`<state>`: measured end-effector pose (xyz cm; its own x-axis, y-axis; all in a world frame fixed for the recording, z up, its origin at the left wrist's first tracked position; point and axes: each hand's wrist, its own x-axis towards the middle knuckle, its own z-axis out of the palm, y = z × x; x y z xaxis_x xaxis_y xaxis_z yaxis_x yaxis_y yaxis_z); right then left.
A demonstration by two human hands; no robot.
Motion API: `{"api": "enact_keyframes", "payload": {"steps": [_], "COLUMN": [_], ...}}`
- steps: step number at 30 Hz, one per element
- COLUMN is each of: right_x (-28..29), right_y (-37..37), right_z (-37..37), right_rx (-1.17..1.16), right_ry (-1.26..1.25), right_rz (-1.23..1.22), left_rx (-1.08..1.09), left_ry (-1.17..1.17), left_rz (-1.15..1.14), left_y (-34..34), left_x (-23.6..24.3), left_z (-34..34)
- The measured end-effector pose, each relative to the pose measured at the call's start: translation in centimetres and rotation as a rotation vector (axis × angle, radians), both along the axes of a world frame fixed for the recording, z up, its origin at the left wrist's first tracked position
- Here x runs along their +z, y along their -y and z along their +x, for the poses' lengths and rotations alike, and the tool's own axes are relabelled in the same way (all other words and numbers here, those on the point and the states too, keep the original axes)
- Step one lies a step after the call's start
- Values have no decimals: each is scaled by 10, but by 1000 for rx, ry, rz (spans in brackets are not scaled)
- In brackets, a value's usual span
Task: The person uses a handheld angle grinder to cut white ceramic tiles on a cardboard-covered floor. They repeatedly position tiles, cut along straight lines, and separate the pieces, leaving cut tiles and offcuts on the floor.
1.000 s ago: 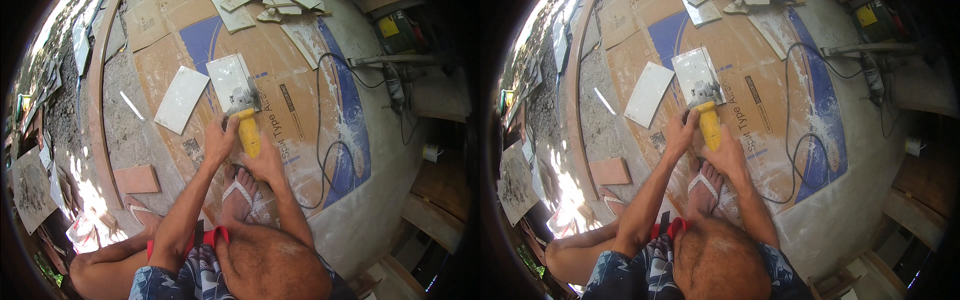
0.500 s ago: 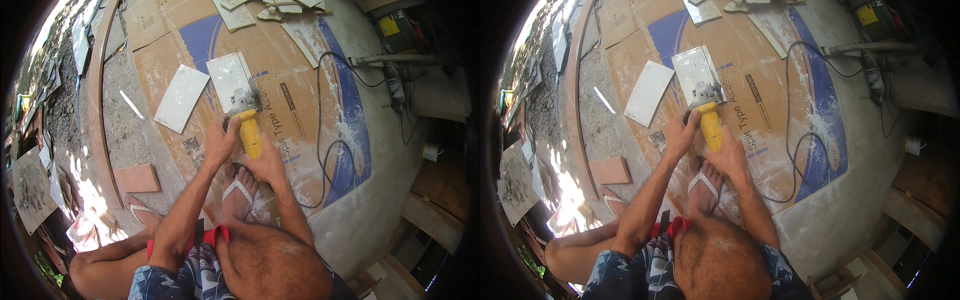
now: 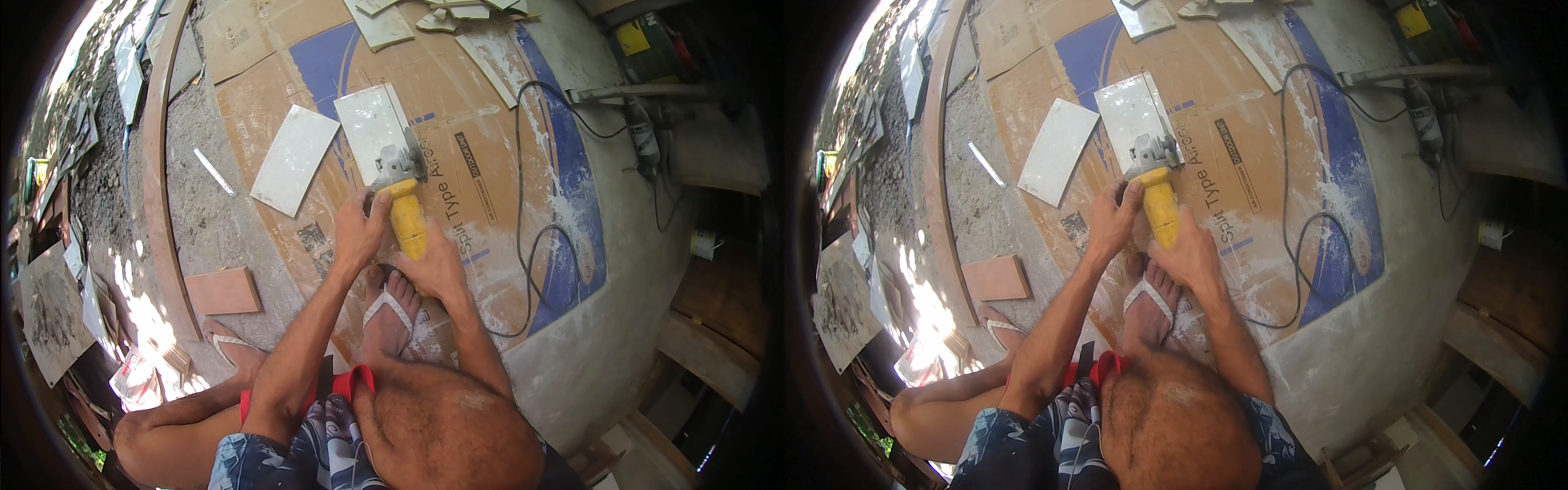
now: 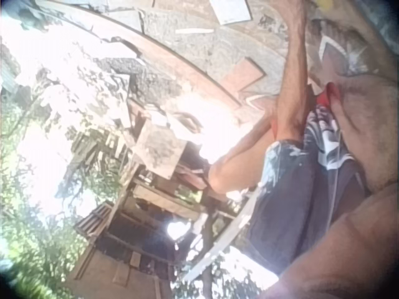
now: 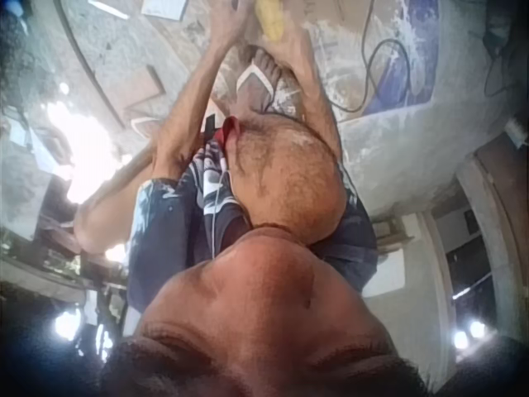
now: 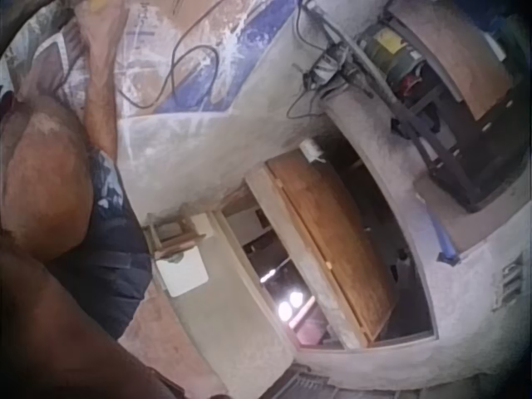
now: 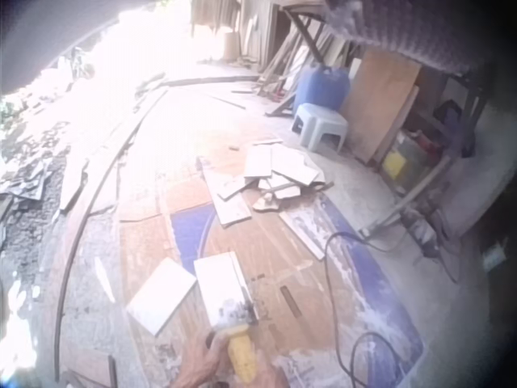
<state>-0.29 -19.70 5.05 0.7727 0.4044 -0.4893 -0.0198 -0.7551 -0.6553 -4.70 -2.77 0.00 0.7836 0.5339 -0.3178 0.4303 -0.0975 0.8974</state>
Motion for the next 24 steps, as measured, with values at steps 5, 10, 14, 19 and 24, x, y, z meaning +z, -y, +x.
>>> {"api": "enact_keyframes", "payload": {"steps": [5,10,14,19,24], "right_x": [0,3,5,4,7], "right_y": [0,0,0,4,16], "right_z": [0,0,-2,-6,-17], "right_rx": [2,9,6,6,-14], "right_ry": [-9,-12,-27,-17,-38], "right_rz": [-16,-12,-35,-40,-7], "left_rx": [8,-10,3,-14,27], "left_ry": [22,-12,1,22,59], "left_rz": [41,20,44,54,-35], "left_y": [1,0,2,4,15], "left_x": [-1,7,3,-1,5], "left_z": [0,0,-2,-6,-18]}}
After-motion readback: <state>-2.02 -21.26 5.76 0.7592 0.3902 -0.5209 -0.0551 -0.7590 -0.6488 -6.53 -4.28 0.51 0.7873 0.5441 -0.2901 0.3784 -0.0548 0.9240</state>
